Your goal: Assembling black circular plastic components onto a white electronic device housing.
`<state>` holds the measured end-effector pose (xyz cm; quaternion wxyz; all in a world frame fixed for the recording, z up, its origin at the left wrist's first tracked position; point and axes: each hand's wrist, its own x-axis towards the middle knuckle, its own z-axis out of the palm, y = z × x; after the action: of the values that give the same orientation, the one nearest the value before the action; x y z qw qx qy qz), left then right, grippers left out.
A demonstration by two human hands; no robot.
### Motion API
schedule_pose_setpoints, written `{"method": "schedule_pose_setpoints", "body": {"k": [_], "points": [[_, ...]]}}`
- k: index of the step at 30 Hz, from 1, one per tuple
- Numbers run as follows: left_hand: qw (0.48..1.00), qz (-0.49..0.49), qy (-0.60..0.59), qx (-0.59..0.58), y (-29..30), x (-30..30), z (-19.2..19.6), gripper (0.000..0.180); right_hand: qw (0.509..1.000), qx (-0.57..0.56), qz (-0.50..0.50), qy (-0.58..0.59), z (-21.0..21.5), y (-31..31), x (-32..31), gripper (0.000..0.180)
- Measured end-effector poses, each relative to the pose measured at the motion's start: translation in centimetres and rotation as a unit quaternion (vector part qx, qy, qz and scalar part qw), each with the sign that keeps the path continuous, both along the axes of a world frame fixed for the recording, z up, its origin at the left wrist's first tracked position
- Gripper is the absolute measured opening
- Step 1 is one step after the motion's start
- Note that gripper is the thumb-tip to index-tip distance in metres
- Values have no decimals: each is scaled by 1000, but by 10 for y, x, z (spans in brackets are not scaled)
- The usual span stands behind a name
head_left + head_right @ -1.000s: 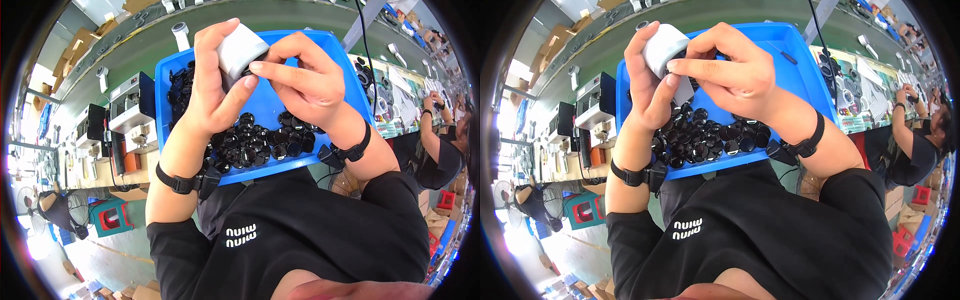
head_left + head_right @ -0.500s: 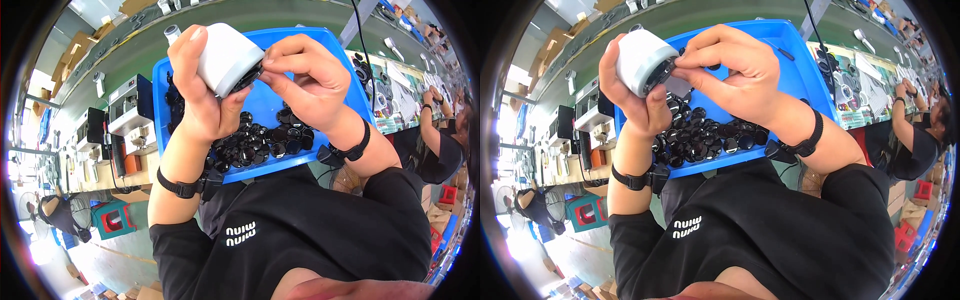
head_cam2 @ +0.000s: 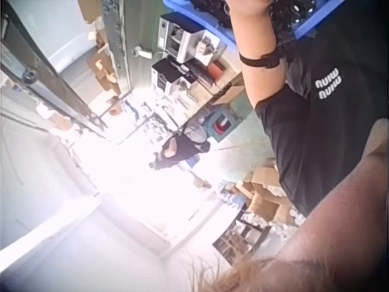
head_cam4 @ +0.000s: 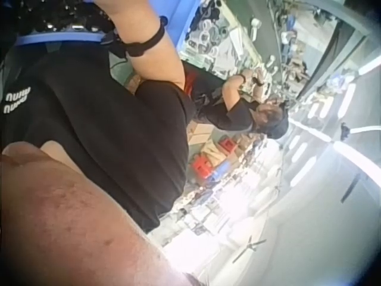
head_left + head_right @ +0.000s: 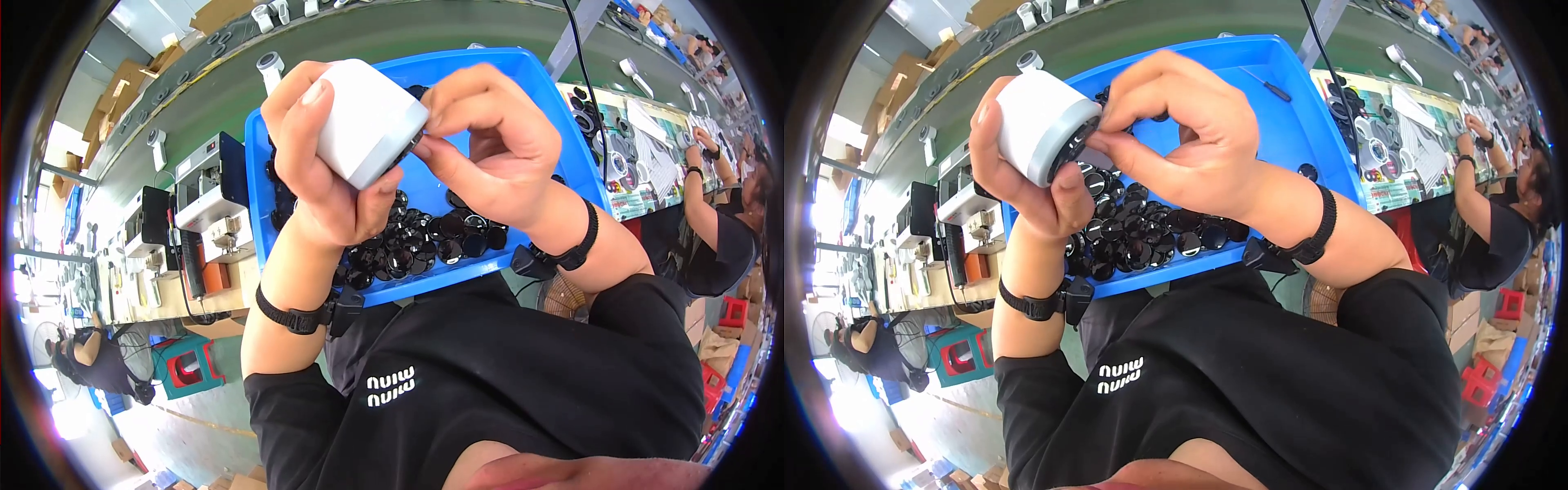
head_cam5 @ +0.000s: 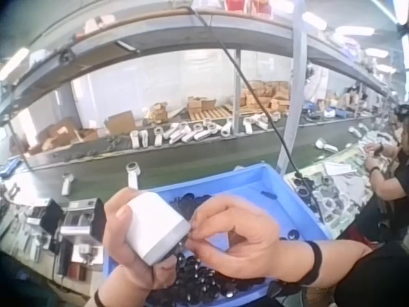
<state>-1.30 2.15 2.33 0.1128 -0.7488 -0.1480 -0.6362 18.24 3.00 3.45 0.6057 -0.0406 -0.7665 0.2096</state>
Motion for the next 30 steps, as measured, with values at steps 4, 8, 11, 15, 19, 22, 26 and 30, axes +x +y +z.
{"method": "schedule_pose_setpoints", "body": {"k": [4, 8, 11, 15, 19, 22, 26, 30], "points": [[992, -5, 30, -125, -11, 2, 3, 65, 999, -45, 16, 23, -1, 6, -4, 55], [953, -121, 0, -277, -15, 6, 4, 58, 987, -96, 122, -49, -3, 10, 0, 57], [902, -193, -78, -378, -16, 12, 5, 53, 953, -273, 128, -39, -6, 7, 0, 54], [827, -226, -269, -438, 7, 19, -8, 48, 944, -325, 49, -4, -35, 25, -25, 54], [815, -149, -312, -466, 38, -5, -24, 64, 866, -469, 143, -98, -53, 42, -29, 37], [867, 169, -177, -434, 65, -20, -47, 81, 721, -674, 158, -10, -49, 75, -18, 22], [890, 224, -31, -397, 73, -53, -55, 59, 695, -714, 51, -72, -35, 161, -33, 22], [893, 204, 20, -401, 73, -64, -64, 39, 703, -685, -132, -142, -57, 244, -77, 28]]}}
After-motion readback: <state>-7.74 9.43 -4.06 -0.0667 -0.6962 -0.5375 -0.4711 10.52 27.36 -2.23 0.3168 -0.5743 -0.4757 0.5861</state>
